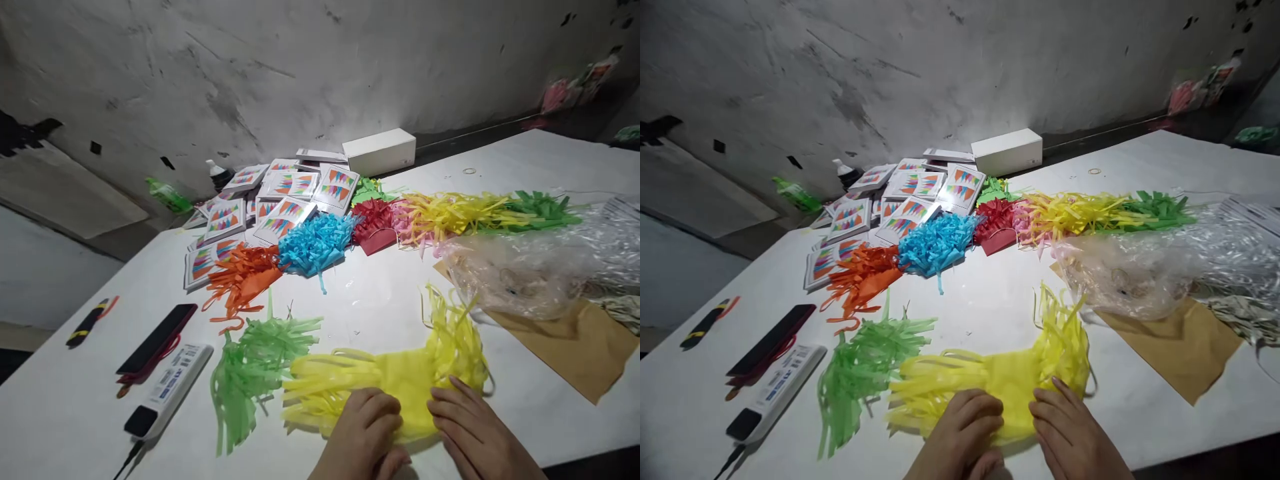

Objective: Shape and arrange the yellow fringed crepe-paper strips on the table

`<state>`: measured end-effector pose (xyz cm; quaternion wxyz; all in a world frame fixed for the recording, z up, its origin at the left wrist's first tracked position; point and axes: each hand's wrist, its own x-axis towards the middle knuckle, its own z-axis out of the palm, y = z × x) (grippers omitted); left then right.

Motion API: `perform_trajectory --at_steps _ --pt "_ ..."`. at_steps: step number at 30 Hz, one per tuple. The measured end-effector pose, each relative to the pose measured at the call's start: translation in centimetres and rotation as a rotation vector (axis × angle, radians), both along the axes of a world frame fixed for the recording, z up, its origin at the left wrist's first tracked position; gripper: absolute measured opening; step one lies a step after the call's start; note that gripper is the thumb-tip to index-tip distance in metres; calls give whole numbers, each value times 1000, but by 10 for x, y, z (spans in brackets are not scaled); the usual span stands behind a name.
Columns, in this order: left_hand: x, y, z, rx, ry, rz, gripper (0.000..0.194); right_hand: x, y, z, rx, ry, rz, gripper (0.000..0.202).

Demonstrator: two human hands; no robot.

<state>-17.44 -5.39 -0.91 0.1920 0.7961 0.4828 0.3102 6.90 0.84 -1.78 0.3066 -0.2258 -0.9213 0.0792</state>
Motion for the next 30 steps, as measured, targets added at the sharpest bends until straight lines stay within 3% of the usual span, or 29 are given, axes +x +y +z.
perform_trajectory --at_steps 4,9,16,19,22,25,30 --pt "2 -2 5 -23 -28 30 21 -2 2 6 -50 21 -38 23" --pt "7 -1 4 -48 -34 67 22 -16 -3 10 36 -5 -94 17" --pt "8 -4 4 -73 -82 158 16 -28 -11 -14 5 99 -136 30" --pt "11 -6 -1 -25 -11 176 26 -23 -9 -21 6 53 -125 30" --pt "16 -7 -11 36 43 218 13 -19 -6 -20 63 45 -84 35" --pt "19 -5 -12 -54 39 245 18 -18 0 -11 21 39 -104 33" --pt "19 17 14 -392 188 353 27 -23 13 2 -181 -38 -257 24"
